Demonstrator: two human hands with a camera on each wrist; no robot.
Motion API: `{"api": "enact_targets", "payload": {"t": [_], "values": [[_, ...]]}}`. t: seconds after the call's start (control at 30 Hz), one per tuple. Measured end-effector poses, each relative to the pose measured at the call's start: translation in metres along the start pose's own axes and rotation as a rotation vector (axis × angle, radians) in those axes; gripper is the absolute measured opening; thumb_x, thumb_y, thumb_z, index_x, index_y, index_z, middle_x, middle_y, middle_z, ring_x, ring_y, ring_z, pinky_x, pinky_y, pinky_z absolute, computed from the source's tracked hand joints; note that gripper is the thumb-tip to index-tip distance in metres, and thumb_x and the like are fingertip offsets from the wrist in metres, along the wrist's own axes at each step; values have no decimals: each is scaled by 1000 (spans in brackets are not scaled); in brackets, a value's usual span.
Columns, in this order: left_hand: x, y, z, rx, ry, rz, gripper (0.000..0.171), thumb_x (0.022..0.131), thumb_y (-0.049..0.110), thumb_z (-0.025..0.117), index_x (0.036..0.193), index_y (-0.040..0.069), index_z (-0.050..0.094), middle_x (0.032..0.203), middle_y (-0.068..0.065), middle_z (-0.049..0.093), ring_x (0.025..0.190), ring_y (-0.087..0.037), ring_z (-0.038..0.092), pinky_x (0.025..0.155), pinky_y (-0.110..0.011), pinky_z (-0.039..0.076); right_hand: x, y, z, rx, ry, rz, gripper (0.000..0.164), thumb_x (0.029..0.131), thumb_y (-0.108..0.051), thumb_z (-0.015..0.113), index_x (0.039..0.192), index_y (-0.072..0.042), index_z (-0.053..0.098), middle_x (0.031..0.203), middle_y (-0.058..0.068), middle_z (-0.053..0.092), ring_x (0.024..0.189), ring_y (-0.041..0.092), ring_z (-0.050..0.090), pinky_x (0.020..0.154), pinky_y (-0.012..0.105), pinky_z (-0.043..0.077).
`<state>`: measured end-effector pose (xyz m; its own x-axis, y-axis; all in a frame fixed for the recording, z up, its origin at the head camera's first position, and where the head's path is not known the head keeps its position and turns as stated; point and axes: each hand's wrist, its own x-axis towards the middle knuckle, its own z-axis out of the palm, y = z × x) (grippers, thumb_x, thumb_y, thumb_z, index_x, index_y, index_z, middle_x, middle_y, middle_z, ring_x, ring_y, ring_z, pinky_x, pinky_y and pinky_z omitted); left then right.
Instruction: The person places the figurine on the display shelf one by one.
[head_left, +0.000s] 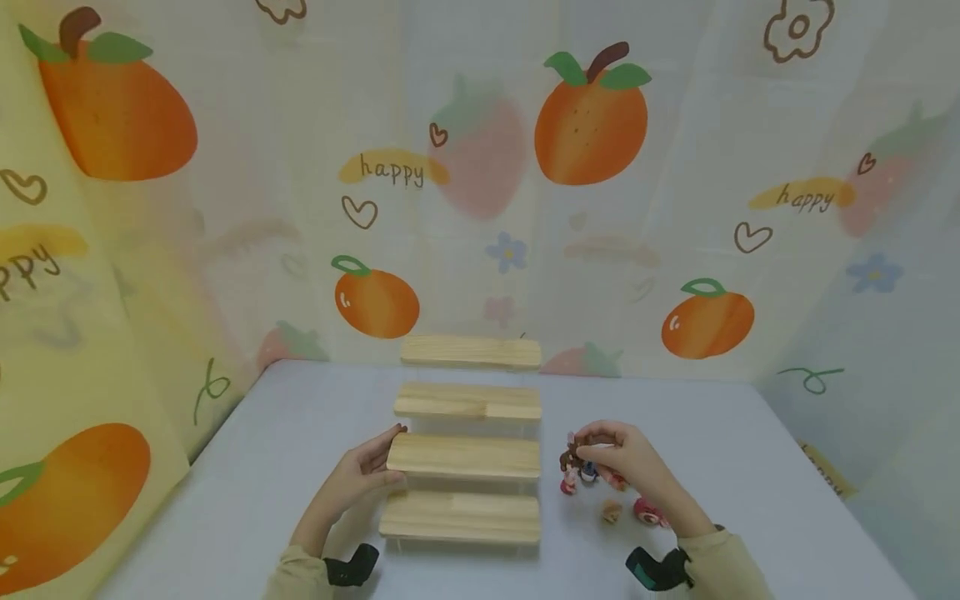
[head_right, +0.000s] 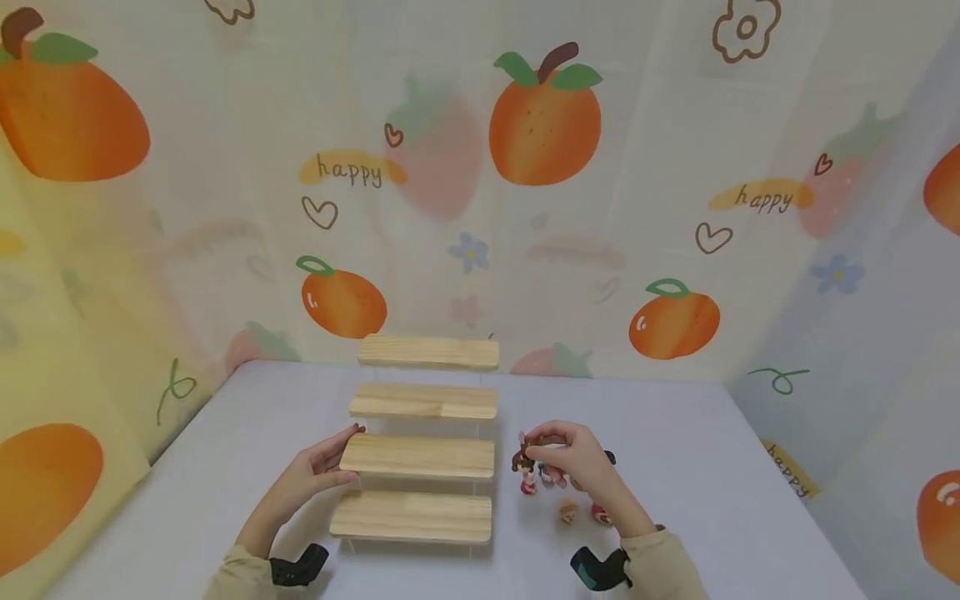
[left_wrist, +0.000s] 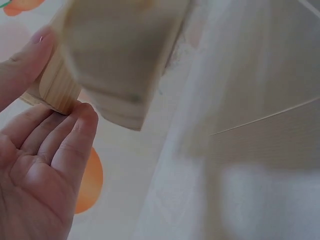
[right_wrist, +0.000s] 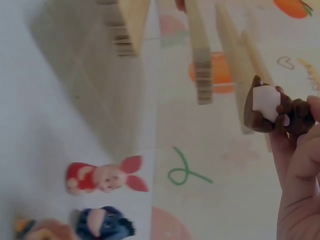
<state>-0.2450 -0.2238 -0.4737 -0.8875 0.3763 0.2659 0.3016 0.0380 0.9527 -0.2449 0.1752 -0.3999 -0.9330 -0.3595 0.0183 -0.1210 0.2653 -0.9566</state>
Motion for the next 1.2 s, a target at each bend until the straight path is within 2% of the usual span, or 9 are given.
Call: {"api": "enact_targets", "payload": {"t": [0.23,0.4,0.5,0.67,0.77,1.0,1.2], "values": [[-1,0,-2,-20,-24,4,73,78,1,66,136,-10,23,139,-26,21,124,-29,30,94,-23,33,15,-18,5,1,84,-30,31,82,-22,67,101,2,62,78,11,61,43,12,38,38,23,36],[-4,-1,-4,-27,-7,-14,73,78,0,67,136,-10,23,139,-27,21,123,-23,32,94,-23,33,27,-26,10,15,108,-67,32,82,-25,66,102,1,62,72,12,59,41,13,38,38,26,35],[-3,-1,-3,-33,3,-22,73,78,0,67,136,-9,23,139,-26,21,123,-22,32,94,-23,32,33,-32,12,59,117,-89,31,83,-24,65,103,0,62,68,11,56,41,14,37,38,25,33],[-1,-2,-2,-50,-8,-18,74,78,0,66,136,-10,21,140,-25,19,125,-30,27,95,-23,32,42,-45,15,148,98,-113,32,84,-19,64,106,4,58,62,6,50,41,12,35,39,23,31],[-1,-2,-1,-54,-10,-10,74,78,-1,66,136,-10,20,140,-26,19,125,-32,25,95,-22,32,51,-52,18,183,81,-153,34,85,-16,62,108,8,55,67,6,51,42,11,35,39,23,31],[-2,-1,0,-61,2,-14,74,78,-2,66,136,-11,21,140,-26,19,124,-29,27,94,-23,33,73,-70,30,191,69,-238,25,86,-9,60,105,9,58,72,7,54,42,10,37,39,23,33],[-3,-2,1,-78,3,-17,73,78,-2,66,136,-10,22,140,-27,17,124,-26,29,94,-24,33,92,-85,47,247,62,-196,26,85,-11,62,105,5,59,84,9,56,42,9,38,40,21,33]]}}
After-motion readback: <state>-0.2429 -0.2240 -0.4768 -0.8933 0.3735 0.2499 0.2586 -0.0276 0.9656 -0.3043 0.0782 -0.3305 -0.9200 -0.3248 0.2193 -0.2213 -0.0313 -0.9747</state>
